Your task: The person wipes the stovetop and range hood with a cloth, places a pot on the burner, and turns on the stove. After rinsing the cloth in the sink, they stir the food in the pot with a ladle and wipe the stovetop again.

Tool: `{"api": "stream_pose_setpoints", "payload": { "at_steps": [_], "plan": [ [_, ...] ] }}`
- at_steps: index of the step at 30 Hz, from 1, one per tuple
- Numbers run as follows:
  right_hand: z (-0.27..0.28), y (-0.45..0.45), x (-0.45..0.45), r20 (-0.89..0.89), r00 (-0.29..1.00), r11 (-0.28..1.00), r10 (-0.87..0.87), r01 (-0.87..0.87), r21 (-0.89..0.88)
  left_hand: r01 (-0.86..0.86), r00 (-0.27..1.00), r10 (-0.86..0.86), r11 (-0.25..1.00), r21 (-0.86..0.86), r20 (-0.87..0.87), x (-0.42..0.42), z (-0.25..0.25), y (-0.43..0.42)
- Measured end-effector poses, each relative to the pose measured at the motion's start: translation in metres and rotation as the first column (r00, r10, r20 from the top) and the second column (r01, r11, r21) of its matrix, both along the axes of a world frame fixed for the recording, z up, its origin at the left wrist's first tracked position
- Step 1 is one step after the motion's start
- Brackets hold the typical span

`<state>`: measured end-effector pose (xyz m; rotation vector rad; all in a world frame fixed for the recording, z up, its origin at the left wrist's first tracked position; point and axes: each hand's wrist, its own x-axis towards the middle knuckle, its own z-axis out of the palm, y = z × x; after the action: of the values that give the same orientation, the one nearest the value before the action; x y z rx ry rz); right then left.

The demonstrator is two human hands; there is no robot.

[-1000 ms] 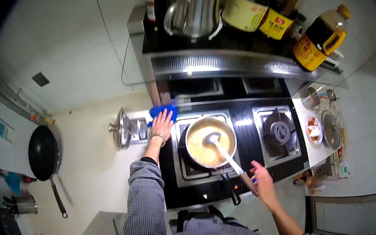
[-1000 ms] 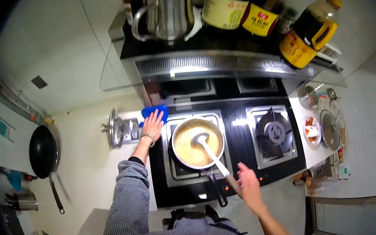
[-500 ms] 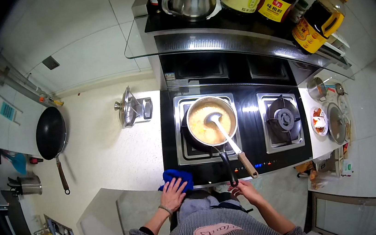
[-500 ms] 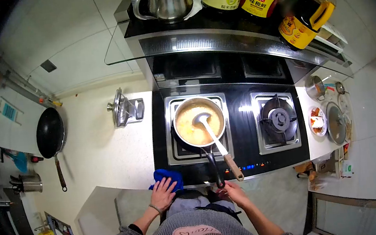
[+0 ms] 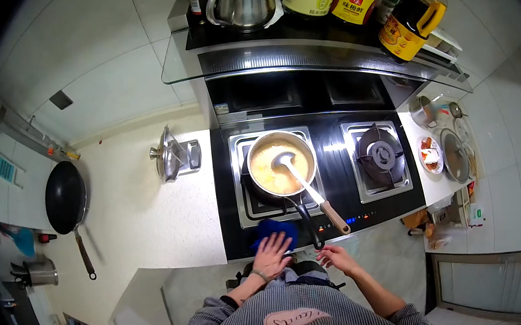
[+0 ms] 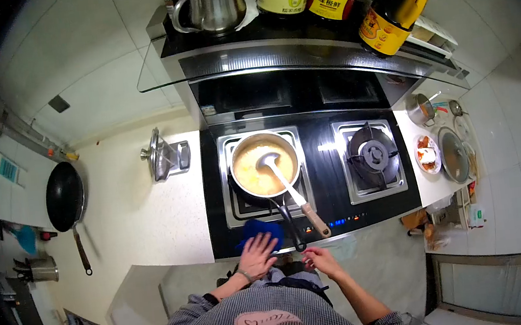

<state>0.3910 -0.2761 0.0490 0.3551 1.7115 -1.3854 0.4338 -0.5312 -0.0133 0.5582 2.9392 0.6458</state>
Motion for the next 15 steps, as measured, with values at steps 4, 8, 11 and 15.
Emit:
{"api": "stream_pose_setpoints", "payload": {
  "at_steps": [4, 8, 11, 15],
  "plan": [
    [0.000, -0.029, -0.009, -0.691, 0.649, 0.948, 0.317, -0.207, 0.241, 0.157, 0.980, -0.150, 0.986, 0.047, -0.130, -0.035, -0.012, 0.035],
    [-0.011, -0.053, -0.023, -0.708, 0.497, 0.865, 0.502, -0.302, 0.401, 0.173, 0.985, -0.148, 0.892, 0.418, -0.091, -0.023, 0.009, 0.032],
    [-0.030, -0.040, -0.018, -0.697, 0.279, 0.743, 0.661, -0.377, 0.553, 0.010, 0.966, -0.173, 0.767, 0.642, 0.192, 0.013, 0.001, 0.017],
    [-0.043, 0.010, -0.029, -0.723, 0.248, 0.758, 0.644, -0.333, 0.561, -0.141, 0.659, -0.230, 0.898, 0.417, 0.717, 0.029, -0.048, 0.009]
  ]
}}
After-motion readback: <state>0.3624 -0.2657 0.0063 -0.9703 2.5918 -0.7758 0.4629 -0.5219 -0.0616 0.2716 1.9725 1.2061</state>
